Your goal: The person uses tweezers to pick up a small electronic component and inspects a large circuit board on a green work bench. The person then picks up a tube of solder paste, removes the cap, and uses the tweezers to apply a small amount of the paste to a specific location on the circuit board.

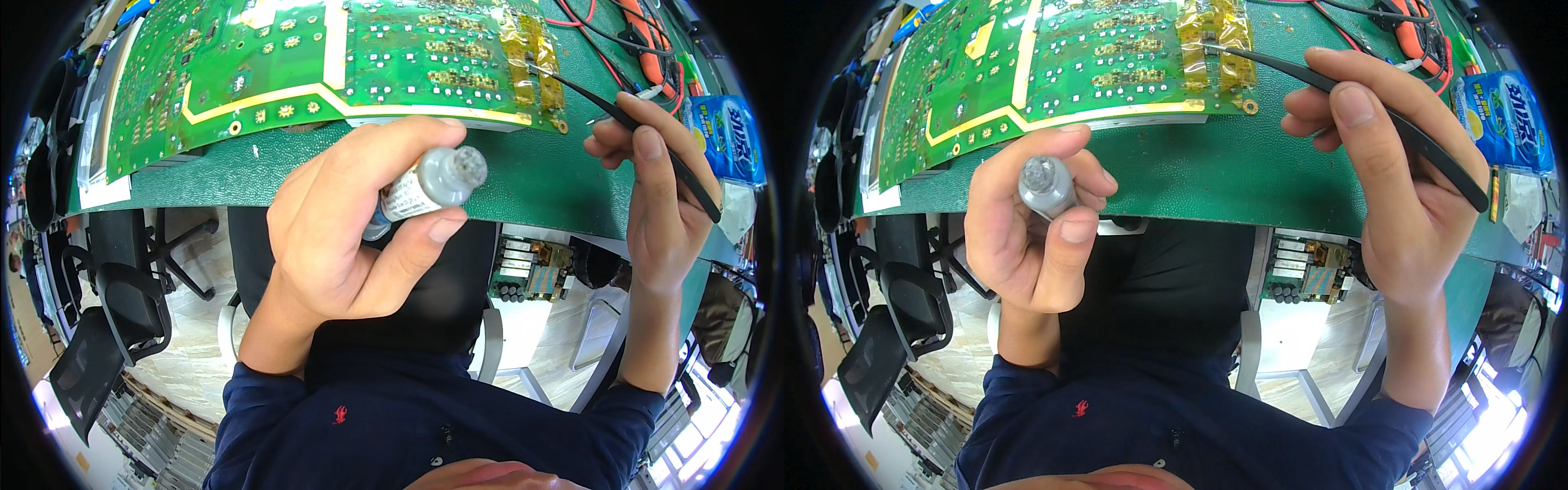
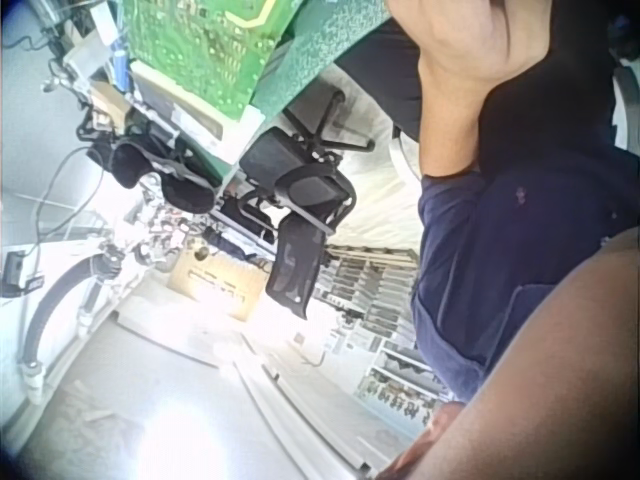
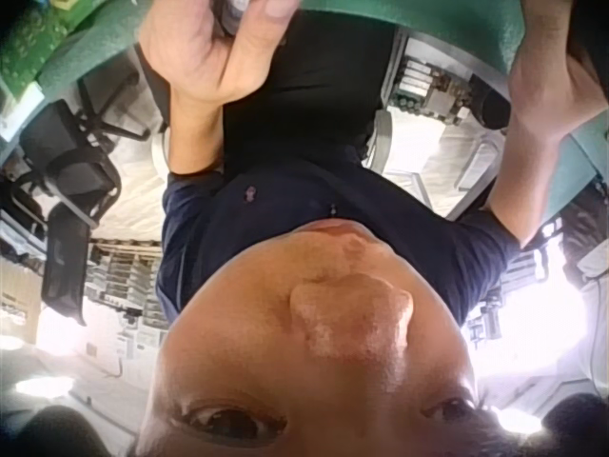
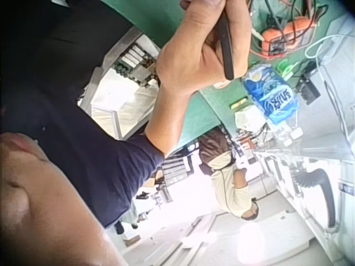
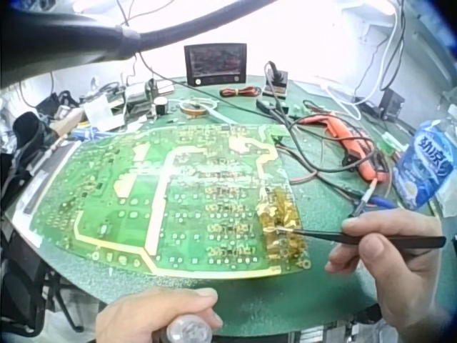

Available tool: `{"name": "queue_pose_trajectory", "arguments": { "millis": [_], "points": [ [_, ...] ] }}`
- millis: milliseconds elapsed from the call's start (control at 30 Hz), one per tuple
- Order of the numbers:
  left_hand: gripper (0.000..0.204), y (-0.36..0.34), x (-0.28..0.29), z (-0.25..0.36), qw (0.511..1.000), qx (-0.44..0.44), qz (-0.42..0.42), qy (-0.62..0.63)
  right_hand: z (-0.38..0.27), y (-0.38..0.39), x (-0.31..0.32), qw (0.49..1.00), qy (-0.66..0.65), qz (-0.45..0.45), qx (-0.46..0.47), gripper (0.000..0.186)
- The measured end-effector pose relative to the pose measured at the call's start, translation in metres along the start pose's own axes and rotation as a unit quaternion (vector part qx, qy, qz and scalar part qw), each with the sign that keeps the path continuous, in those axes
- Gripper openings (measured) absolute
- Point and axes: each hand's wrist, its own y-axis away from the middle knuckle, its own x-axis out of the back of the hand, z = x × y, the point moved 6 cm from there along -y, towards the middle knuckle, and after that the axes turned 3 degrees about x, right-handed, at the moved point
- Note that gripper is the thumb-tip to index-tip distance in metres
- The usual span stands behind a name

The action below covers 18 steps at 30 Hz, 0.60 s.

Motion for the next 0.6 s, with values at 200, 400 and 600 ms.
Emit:
{"name": "queue_pose_trajectory", "arguments": {
  "millis": [200,400,600],
  "points": [
    [0.041,-0.0008,0.0006,0.0006,1.000,-0.005,-0.002,-0.002,0.0001,-0.0006,-0.0001,1.000,0.001,0.002,-0.002,0.031],
    [0.041,0.0002,0.0003,-0.0001,1.000,0.000,-0.002,0.005,0.0011,0.0000,-0.0011,1.000,-0.002,0.008,-0.007,0.031],
    [0.040,0.0000,0.0005,0.0006,1.000,0.007,-0.003,0.008,-0.0002,0.0001,-0.0008,1.000,-0.001,0.015,-0.007,0.030]
  ]
}}
